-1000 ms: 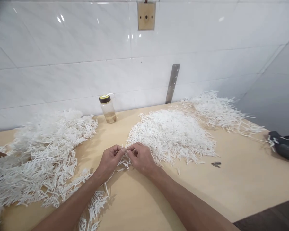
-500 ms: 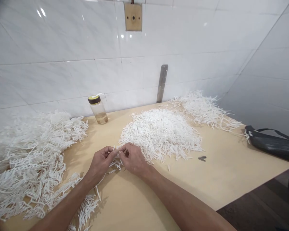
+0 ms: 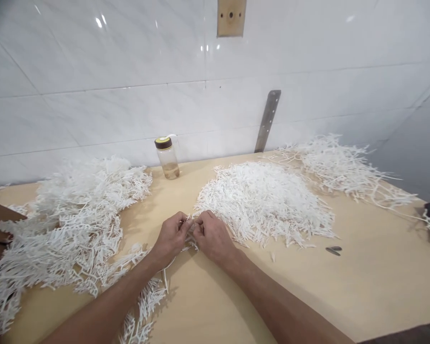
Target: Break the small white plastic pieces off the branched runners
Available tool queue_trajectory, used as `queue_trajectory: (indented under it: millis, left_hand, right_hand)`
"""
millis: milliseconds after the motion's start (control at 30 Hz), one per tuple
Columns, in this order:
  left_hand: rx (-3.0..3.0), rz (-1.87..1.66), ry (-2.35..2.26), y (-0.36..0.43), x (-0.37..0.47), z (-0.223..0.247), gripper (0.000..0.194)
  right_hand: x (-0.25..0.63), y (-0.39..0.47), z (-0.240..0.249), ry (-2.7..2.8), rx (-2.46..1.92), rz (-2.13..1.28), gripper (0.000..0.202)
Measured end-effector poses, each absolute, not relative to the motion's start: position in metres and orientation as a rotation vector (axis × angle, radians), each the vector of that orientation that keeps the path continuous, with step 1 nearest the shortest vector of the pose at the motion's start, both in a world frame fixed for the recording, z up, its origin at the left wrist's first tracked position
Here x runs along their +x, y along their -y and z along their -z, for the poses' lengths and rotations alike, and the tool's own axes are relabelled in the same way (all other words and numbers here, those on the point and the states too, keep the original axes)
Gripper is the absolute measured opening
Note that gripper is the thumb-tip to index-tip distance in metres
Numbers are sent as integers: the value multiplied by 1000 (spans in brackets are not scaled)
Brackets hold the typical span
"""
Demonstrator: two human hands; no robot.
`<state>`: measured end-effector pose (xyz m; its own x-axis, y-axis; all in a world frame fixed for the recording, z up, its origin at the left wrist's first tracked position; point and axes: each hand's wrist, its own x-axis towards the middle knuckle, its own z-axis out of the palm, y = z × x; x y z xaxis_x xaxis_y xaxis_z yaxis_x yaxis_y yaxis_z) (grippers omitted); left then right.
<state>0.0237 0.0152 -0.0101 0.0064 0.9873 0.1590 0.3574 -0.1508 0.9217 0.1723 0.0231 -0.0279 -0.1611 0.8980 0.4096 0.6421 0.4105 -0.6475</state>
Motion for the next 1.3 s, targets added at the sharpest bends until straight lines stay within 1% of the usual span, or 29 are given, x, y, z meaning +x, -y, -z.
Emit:
queue_trajectory:
  millis: [167, 267, 367, 467, 567, 700, 767, 900, 1067, 1300]
  left_hand:
    - [1408, -1230, -1320, -14, 22, 9, 27]
    - [1334, -1238, -1212, -16, 21, 5, 30]
    - [1371, -1364, -1229, -18, 20, 0, 28]
    - [1375, -1446, -1248, -19, 20, -2, 25]
    - [1277, -1391, -1201, -19, 20, -2, 27]
    - [1121, -1315, -1128, -20, 21, 2, 30]
    - [1056, -1315, -1089, -22, 21, 4, 31]
    - [997, -1309, -1038, -25, 20, 5, 33]
    - [1040, -1289, -1042, -24, 18, 0, 36]
    - [1144, -1246, -1130, -22, 18, 1, 36]
  right_hand:
    - [174, -30, 26, 1680, -1466, -467, 10]
    - [177, -29, 23, 1584, -1430, -603, 10]
    - [179, -28, 23, 1437, -1384, -750, 16]
    - [180, -30, 27, 1331, -1284, -809, 22]
    - [180, -34, 32, 1260, -1203, -842, 23]
    - [180, -34, 32, 1169, -1242, -968, 22]
    - [180, -31, 29, 1201, -1256, -981, 24]
    - [181, -23, 23, 1381, -1221, -878, 23]
    - [179, -19, 19, 1499, -1127, -848, 26]
    - [178, -19, 20, 1579, -1105, -822, 23]
